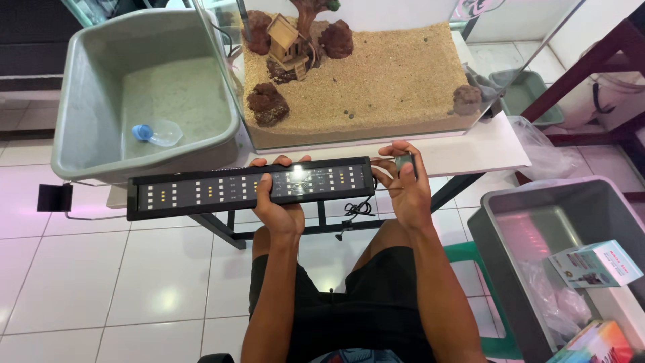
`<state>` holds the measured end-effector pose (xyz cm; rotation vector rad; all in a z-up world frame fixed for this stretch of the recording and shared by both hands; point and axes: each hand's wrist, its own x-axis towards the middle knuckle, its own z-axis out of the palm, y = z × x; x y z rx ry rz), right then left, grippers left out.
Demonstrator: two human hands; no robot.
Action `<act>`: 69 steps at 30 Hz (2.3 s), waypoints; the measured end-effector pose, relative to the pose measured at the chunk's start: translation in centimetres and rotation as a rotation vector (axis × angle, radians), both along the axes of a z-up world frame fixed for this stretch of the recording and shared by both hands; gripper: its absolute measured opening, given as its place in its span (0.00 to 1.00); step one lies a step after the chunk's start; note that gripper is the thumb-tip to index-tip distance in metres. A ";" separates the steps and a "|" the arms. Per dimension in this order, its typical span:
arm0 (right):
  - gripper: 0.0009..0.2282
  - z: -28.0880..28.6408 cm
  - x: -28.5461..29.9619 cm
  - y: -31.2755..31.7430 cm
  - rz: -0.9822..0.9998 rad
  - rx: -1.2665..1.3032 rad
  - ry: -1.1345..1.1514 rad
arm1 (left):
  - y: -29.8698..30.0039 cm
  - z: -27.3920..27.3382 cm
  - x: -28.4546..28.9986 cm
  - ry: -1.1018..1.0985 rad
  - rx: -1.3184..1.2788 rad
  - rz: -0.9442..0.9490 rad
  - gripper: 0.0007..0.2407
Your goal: The person unpacks a VITIN VIBRANT LED light bar and its accessories from boxes. They remove the light bar, power adapter, and mounting clips, then attach the clips to the ends of the light bar.
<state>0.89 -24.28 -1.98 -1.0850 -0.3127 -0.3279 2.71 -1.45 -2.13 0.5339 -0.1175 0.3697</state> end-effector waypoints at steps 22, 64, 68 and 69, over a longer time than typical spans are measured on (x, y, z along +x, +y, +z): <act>0.22 5.1 -0.8 -3.7 -0.326 -0.890 -0.164 | -0.8 1.8 -0.2 0.153 -0.014 -0.060 0.09; 0.08 2.9 -1.5 -0.7 -0.405 -0.242 0.216 | -2.9 2.6 -3.0 0.007 0.207 0.026 0.17; 0.11 1.3 -1.3 -2.1 -0.387 -0.228 0.203 | -3.7 1.9 -2.9 0.011 0.190 0.020 0.17; 0.18 0.9 -1.5 -2.7 -0.696 -0.514 0.056 | -3.9 2.0 -2.9 0.015 0.183 0.028 0.17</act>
